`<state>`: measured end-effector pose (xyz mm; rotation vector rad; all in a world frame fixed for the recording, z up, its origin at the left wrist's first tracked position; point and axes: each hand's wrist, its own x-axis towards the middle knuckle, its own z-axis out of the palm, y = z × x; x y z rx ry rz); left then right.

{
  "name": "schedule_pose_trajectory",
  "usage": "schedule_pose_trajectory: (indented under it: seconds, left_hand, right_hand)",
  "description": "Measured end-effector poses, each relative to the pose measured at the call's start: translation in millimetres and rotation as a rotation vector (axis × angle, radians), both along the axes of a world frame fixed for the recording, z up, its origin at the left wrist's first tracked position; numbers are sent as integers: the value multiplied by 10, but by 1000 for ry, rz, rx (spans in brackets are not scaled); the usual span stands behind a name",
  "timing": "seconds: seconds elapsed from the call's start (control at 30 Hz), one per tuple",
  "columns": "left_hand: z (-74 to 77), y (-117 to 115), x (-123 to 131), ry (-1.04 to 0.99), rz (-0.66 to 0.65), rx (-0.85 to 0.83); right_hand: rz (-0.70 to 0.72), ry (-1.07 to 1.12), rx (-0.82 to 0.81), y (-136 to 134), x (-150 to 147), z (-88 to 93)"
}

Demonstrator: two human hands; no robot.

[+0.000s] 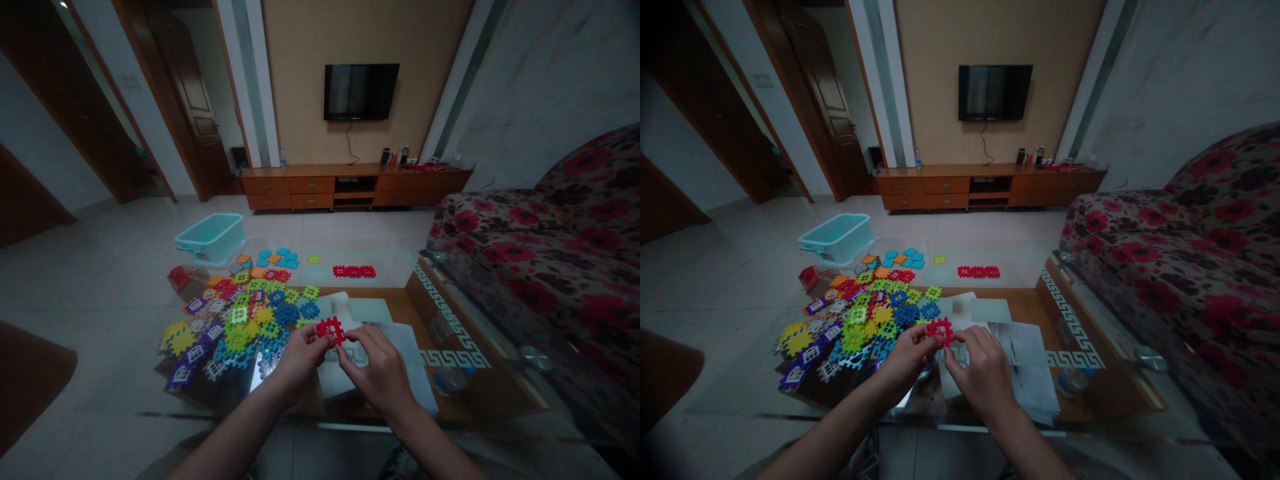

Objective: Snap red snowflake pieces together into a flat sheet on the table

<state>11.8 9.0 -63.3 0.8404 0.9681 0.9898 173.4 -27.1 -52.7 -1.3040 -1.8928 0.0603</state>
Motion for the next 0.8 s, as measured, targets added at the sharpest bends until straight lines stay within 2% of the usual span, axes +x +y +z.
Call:
schedule_pose_trajectory:
  seconds: [0.3,0.6,0.8]
  left_hand:
    - [-13,6,-16,101,-21,9]
    - [103,-18,31,88,-40,-32]
    - [17,-12,34,28,-48,-41]
  right_hand:
    - [25,-22,-19,-2,-1,2]
    - [40,70,-43,2,-7,-7]
    - [70,131,-4,40,-5,-9]
